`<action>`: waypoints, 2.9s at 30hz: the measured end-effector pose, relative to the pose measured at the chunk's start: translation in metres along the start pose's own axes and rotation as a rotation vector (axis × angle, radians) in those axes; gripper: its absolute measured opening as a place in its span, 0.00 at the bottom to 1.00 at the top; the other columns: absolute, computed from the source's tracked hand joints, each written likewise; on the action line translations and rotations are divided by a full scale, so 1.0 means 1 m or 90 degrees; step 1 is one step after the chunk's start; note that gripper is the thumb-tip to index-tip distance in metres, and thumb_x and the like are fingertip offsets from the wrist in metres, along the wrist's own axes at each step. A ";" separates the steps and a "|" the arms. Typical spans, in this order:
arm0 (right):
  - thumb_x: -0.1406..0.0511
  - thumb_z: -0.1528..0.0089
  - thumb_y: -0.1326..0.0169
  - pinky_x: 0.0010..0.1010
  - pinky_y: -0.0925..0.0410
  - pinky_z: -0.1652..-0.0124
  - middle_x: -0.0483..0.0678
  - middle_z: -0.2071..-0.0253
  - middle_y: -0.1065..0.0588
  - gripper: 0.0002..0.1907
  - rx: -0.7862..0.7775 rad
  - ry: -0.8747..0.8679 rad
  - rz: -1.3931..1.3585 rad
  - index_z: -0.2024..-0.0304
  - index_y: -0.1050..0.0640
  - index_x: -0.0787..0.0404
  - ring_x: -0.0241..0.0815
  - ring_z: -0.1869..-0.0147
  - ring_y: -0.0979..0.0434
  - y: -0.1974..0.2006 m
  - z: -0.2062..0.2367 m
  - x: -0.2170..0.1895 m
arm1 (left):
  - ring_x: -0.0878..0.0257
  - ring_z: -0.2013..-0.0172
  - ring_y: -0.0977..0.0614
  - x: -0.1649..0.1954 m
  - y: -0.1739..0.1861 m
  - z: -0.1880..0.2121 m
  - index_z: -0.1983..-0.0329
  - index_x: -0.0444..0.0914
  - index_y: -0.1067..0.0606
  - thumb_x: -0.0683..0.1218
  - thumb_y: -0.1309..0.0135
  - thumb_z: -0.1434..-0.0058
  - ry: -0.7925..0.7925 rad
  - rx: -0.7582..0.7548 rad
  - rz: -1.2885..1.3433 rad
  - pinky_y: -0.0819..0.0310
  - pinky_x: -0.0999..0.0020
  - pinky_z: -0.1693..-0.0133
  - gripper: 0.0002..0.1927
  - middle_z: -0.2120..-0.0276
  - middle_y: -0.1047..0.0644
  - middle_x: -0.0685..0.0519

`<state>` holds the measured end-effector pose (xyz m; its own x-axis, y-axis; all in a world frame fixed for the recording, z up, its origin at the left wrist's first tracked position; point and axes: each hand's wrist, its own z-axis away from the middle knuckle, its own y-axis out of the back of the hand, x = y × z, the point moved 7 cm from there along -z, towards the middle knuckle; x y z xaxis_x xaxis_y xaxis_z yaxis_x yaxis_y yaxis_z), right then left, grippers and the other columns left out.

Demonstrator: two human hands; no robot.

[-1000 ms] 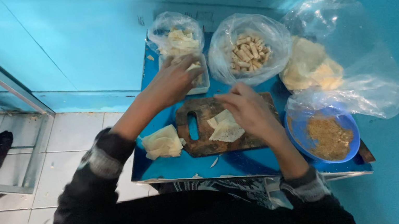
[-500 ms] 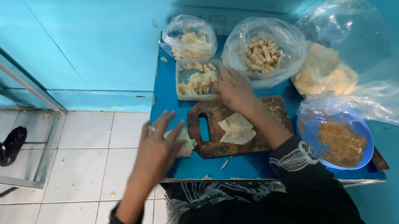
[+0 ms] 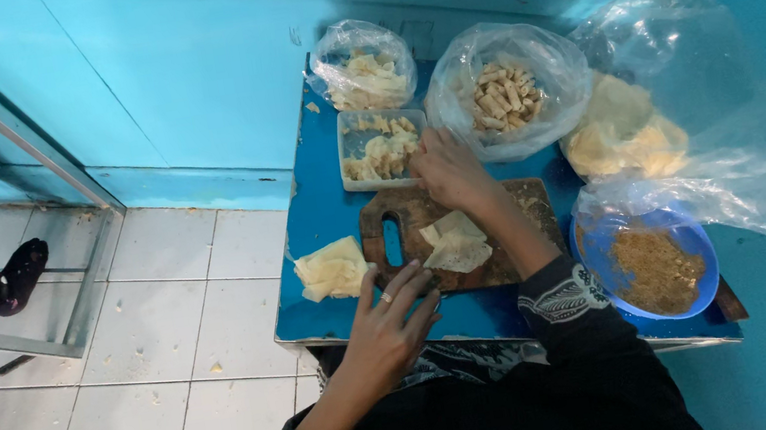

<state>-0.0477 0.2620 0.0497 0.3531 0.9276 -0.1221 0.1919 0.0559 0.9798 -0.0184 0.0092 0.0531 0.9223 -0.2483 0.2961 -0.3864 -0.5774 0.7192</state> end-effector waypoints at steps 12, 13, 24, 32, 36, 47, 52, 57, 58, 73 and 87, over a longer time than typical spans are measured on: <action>0.77 0.43 0.50 0.46 0.35 0.46 0.51 0.51 0.34 0.24 0.066 0.040 -0.048 0.46 0.20 0.55 0.56 0.44 0.34 0.017 0.008 -0.007 | 0.51 0.29 0.36 -0.001 -0.053 -0.014 0.34 0.33 0.29 0.59 0.49 0.31 0.009 -0.056 -0.148 0.51 0.33 0.34 0.31 0.33 0.32 0.44; 0.77 0.43 0.49 0.46 0.35 0.47 0.51 0.51 0.34 0.25 0.049 0.032 -0.032 0.45 0.20 0.54 0.56 0.44 0.34 0.013 0.008 -0.007 | 0.51 0.29 0.36 -0.001 -0.053 -0.014 0.33 0.33 0.30 0.60 0.50 0.31 0.015 -0.062 -0.146 0.52 0.33 0.33 0.32 0.32 0.32 0.44; 0.73 0.39 0.45 0.45 0.36 0.52 0.50 0.49 0.37 0.10 -0.152 -0.064 0.134 0.57 0.17 0.59 0.52 0.44 0.36 -0.020 -0.011 -0.006 | 0.51 0.27 0.43 -0.010 -0.061 -0.012 0.30 0.39 0.33 0.69 0.55 0.35 0.054 -0.101 -0.138 0.58 0.29 0.33 0.40 0.28 0.39 0.44; 0.76 0.47 0.46 0.46 0.38 0.53 0.53 0.55 0.37 0.12 -0.021 -0.005 -0.056 0.63 0.25 0.60 0.56 0.47 0.36 0.007 -0.007 -0.013 | 0.50 0.27 0.42 -0.010 -0.064 -0.014 0.33 0.39 0.30 0.70 0.52 0.36 0.051 -0.113 -0.154 0.59 0.24 0.35 0.39 0.28 0.40 0.42; 0.80 0.49 0.51 0.44 0.38 0.52 0.54 0.55 0.39 0.17 0.064 0.021 -0.233 0.58 0.29 0.61 0.55 0.48 0.35 0.048 0.024 -0.018 | 0.47 0.29 0.40 -0.010 -0.064 -0.019 0.41 0.37 0.28 0.70 0.49 0.39 0.063 -0.119 -0.109 0.61 0.22 0.35 0.36 0.30 0.39 0.39; 0.82 0.44 0.52 0.40 0.31 0.43 0.54 0.46 0.32 0.27 0.143 -0.110 -0.298 0.47 0.20 0.57 0.53 0.40 0.27 0.058 0.153 -0.020 | 0.50 0.29 0.37 -0.001 -0.055 -0.030 0.46 0.34 0.27 0.69 0.46 0.40 0.026 -0.102 -0.105 0.63 0.24 0.34 0.36 0.32 0.34 0.42; 0.80 0.41 0.50 0.39 0.28 0.47 0.53 0.44 0.31 0.24 0.159 -0.106 -0.304 0.46 0.19 0.55 0.50 0.44 0.24 0.047 0.164 -0.025 | 0.51 0.30 0.36 -0.002 -0.051 -0.032 0.46 0.34 0.26 0.68 0.46 0.40 0.028 -0.090 -0.097 0.64 0.25 0.34 0.36 0.33 0.32 0.42; 0.75 0.44 0.44 0.42 0.31 0.46 0.52 0.46 0.30 0.24 0.189 -0.049 -0.181 0.47 0.18 0.50 0.51 0.45 0.26 0.052 0.159 -0.039 | 0.51 0.30 0.34 -0.009 -0.050 -0.035 0.47 0.33 0.27 0.68 0.45 0.39 0.043 -0.051 -0.103 0.63 0.26 0.33 0.35 0.34 0.31 0.42; 0.74 0.46 0.43 0.44 0.33 0.46 0.52 0.47 0.29 0.25 0.194 -0.043 -0.141 0.48 0.17 0.49 0.52 0.45 0.26 0.053 0.160 -0.042 | 0.51 0.30 0.34 -0.012 -0.050 -0.035 0.47 0.34 0.26 0.68 0.45 0.39 0.050 -0.052 -0.100 0.62 0.27 0.33 0.34 0.34 0.30 0.42; 0.80 0.40 0.49 0.41 0.31 0.47 0.55 0.50 0.36 0.12 0.199 -0.167 -0.326 0.62 0.21 0.61 0.54 0.43 0.31 0.034 0.138 -0.008 | 0.50 0.32 0.32 -0.016 -0.055 -0.033 0.52 0.37 0.25 0.68 0.44 0.38 0.066 -0.053 -0.091 0.58 0.26 0.35 0.31 0.37 0.29 0.42; 0.75 0.43 0.49 0.46 0.38 0.46 0.53 0.54 0.34 0.08 0.122 -0.147 -0.202 0.65 0.23 0.58 0.56 0.44 0.33 0.031 0.127 -0.015 | 0.51 0.30 0.34 -0.012 -0.057 -0.030 0.44 0.32 0.25 0.68 0.47 0.35 0.043 -0.087 -0.106 0.63 0.26 0.33 0.35 0.38 0.29 0.44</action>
<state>0.0696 0.2031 0.0618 0.4405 0.7671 -0.4664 0.4825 0.2358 0.8436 -0.0069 0.0687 0.0272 0.9734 -0.1033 0.2043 -0.2285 -0.4946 0.8385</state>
